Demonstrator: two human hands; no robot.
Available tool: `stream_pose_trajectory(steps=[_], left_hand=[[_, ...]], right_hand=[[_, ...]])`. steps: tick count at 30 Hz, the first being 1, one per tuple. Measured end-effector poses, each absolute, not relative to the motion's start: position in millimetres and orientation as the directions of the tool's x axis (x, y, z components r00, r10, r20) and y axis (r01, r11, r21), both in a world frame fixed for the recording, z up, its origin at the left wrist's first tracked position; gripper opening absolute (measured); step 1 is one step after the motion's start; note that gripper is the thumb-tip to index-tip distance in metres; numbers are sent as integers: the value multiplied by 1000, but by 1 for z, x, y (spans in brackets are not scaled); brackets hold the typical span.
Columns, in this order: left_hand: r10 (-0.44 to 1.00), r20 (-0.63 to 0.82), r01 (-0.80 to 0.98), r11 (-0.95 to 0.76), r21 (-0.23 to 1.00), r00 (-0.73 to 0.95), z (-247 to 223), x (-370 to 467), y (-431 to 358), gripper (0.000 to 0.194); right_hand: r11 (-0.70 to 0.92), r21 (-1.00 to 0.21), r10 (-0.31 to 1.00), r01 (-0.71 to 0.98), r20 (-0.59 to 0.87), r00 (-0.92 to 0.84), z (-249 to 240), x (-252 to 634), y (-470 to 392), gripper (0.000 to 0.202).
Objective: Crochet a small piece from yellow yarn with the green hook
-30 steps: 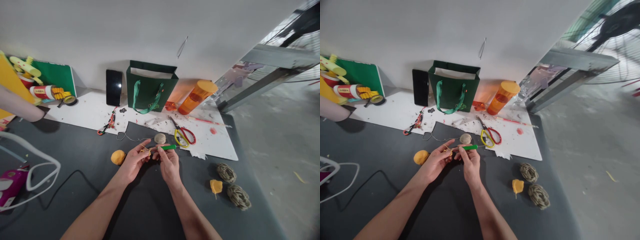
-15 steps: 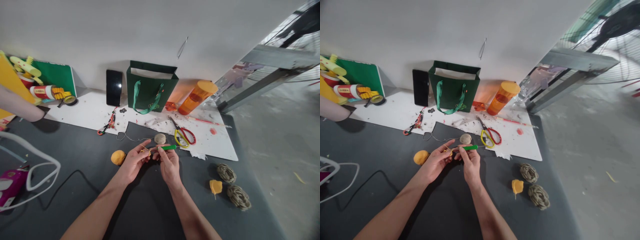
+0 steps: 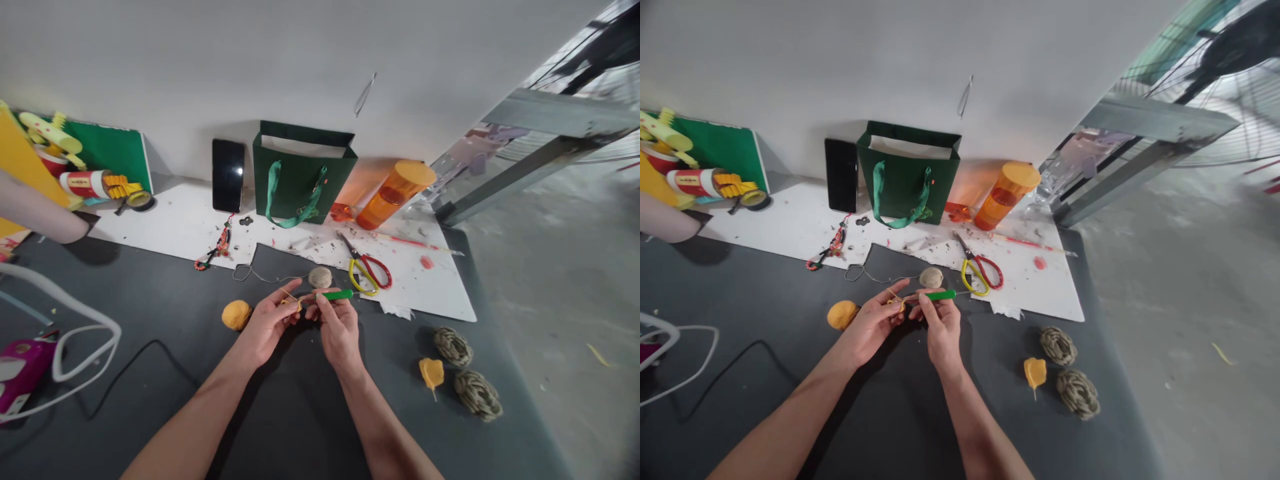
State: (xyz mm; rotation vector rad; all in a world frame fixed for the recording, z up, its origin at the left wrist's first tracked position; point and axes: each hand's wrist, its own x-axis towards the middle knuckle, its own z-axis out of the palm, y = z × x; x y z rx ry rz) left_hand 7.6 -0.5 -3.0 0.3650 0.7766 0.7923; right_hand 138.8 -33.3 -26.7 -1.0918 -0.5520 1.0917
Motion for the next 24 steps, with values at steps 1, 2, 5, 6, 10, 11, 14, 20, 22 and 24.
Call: stream_pose_trajectory(steps=[1,2,5,6,10,11,14,20,22,24], left_hand=[[749,-483,-497,662,561,453,-3,8,0,60],[749,-483,-497,662,561,454,-3,8,0,60],[750,-482,-495,662,563,454,-4,8,-1,61],[751,-480,-493,660,566,454,-4,8,-1,61],[756,-472,-491,654,575,453,-6,8,-1,58],[757,-472,-493,653,575,453,-6,8,-1,58],[761,-468,-500,649,574,450,-6,8,-1,57],[764,-465,-513,645,566,447,-4,8,0,54],[765,-467,-517,644,564,444,-4,8,0,55],[765,-466,-520,644,561,444,-3,9,-1,56]], right_hand=[[53,-903,904,-426,-138,406,-27,139,-33,33],[54,-903,904,-426,-138,406,-26,139,-33,33],[51,-910,904,-411,-133,406,-26,139,-34,34],[47,-913,905,-405,-132,404,-26,139,-34,34],[46,-912,907,-408,-134,400,-26,139,-34,35],[49,-909,904,-414,-135,405,-26,139,-33,36],[52,-906,899,-420,-140,414,-25,139,-33,36],[66,-904,899,-422,-129,419,-26,138,-33,35],[73,-905,899,-420,-123,421,-27,138,-33,34],[76,-905,900,-418,-119,420,-27,138,-33,34]])
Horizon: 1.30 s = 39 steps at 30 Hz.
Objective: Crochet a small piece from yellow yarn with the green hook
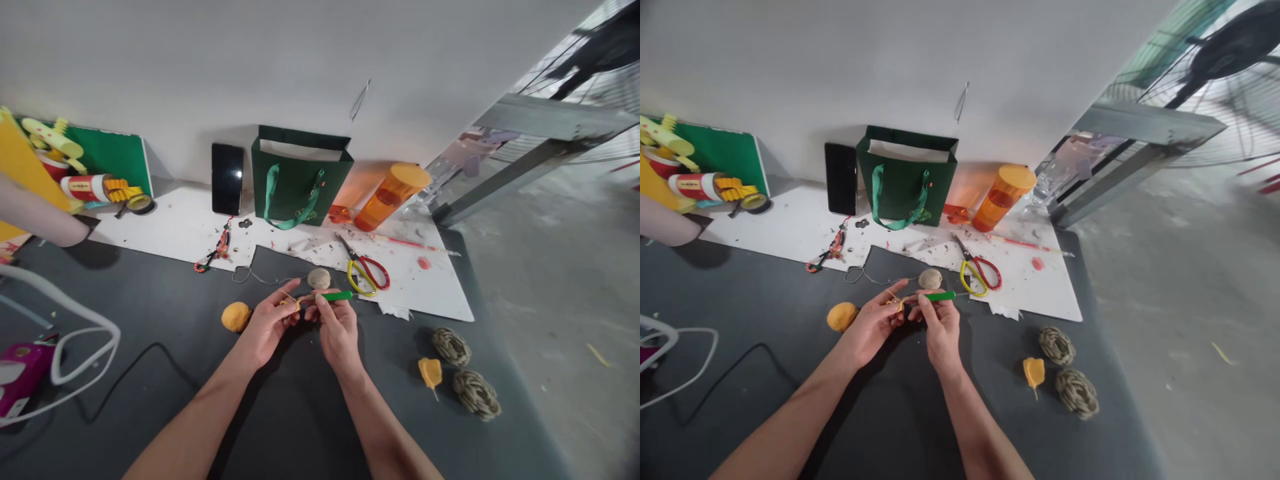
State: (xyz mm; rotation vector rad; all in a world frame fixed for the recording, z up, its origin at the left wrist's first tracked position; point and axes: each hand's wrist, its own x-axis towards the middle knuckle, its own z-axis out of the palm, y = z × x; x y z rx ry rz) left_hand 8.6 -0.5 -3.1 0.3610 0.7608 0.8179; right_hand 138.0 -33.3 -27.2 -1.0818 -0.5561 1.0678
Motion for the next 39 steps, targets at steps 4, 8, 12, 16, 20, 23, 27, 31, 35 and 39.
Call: stream_pose_trajectory(steps=[4,8,12,16,20,23,27,31,35,39], left_hand=[[764,-468,-514,646,565,445,-3,9,-2,60],[773,-455,-503,634,588,443,-5,9,-2,63],[775,-436,-488,628,606,457,-7,8,-2,64],[776,-428,-488,626,608,464,-6,8,-2,63],[781,-425,-506,622,598,458,-2,7,-2,58],[777,-428,-513,627,586,461,1,6,-1,57],[772,-439,-510,634,582,460,0,7,-2,57],[780,-428,-492,623,609,457,-4,8,-3,61],[779,-423,-478,621,621,463,-4,7,-3,64],[781,-422,-473,618,628,461,-1,8,-2,63]], right_hand=[[71,-908,908,-413,-112,404,-27,139,-34,35],[66,-910,920,-409,-103,379,-28,139,-35,34],[61,-923,923,-379,-93,374,-29,139,-35,34],[62,-918,923,-392,-96,372,-26,139,-35,34],[71,-904,923,-422,-101,372,-22,139,-34,34],[76,-895,921,-440,-106,374,-21,140,-33,33],[76,-883,926,-464,-110,362,-22,140,-34,32],[68,-879,931,-471,-114,347,-21,140,-34,32],[63,-882,925,-468,-125,359,-20,140,-34,33],[42,-860,918,-508,-168,360,-19,141,-32,35]])
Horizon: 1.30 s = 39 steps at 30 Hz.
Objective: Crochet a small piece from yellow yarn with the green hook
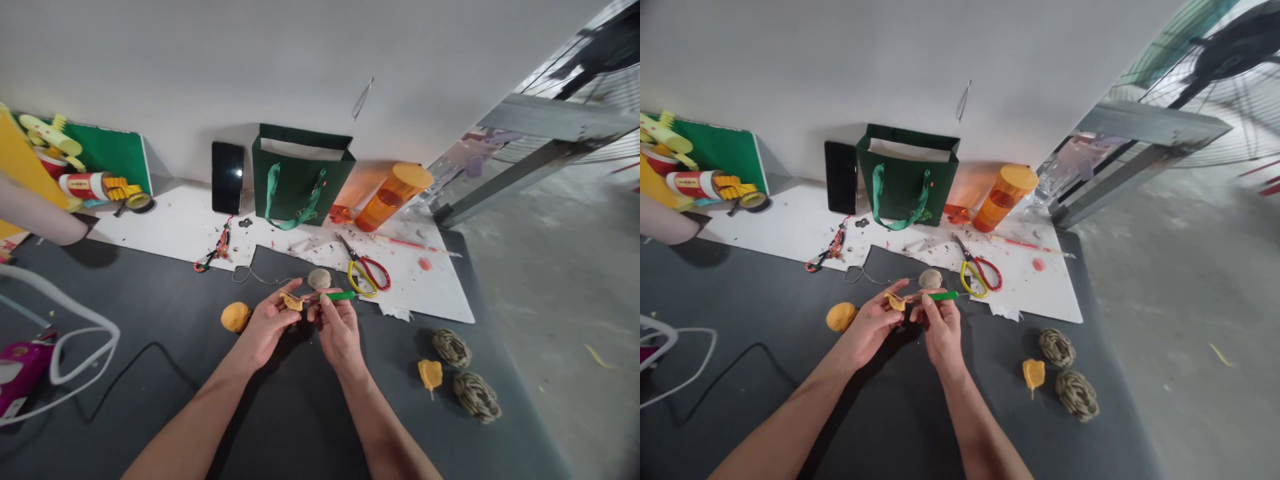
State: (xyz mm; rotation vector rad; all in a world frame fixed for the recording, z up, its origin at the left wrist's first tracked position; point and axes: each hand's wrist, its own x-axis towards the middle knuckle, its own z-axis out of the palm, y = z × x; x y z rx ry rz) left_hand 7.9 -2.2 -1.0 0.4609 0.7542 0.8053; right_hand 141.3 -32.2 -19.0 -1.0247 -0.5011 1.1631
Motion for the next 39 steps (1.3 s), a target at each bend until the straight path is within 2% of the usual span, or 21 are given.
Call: stream_pose_trajectory(steps=[8,22,39], left_hand=[[794,-379,-492,597,634,475,1,8,-3,57],[802,-395,-464,586,664,448,-1,8,-4,63],[806,-369,-455,573,682,462,-3,10,-5,59]], right_hand=[[30,-843,927,-538,-178,331,-18,144,-31,34],[16,-856,932,-517,-175,318,-21,143,-32,34],[10,-849,931,-528,-185,315,-24,141,-33,33]])
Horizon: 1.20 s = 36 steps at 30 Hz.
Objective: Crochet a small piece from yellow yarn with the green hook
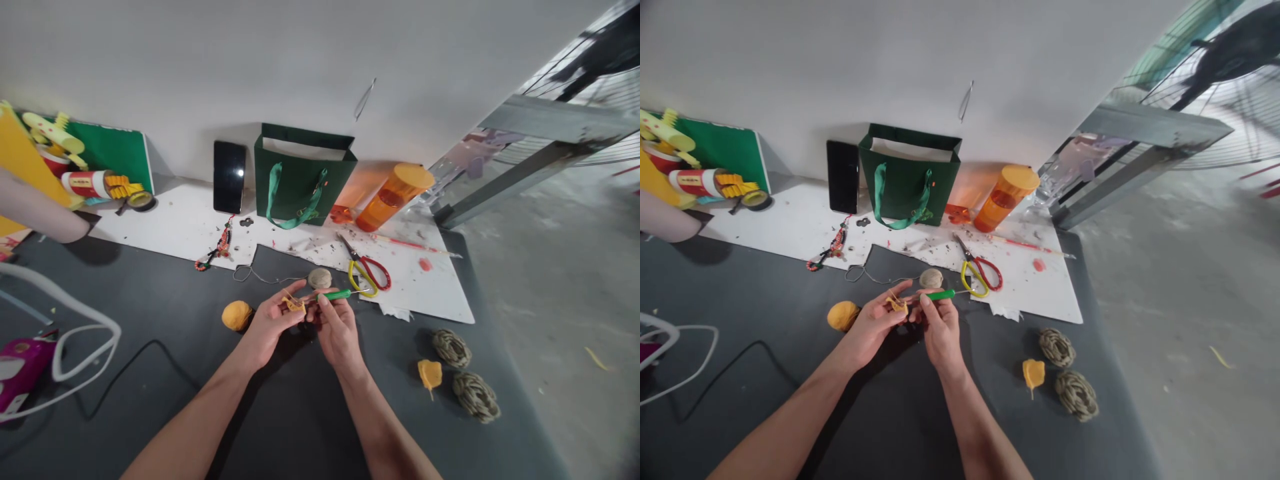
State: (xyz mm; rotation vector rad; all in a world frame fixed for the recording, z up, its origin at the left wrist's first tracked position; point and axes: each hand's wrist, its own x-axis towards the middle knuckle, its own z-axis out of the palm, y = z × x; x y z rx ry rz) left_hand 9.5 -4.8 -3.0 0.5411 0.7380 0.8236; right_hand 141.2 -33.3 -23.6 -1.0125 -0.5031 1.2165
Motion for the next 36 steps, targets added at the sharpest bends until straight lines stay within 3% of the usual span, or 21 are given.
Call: stream_pose_trajectory(steps=[11,36], left_hand=[[814,-310,-463,545,699,490,-8,11,-6,60],[819,-373,-430,553,713,435,-7,11,-4,60]], right_hand=[[9,-857,930,-516,-182,318,-25,139,-34,34],[1,-844,934,-537,-192,303,-25,141,-33,34]])
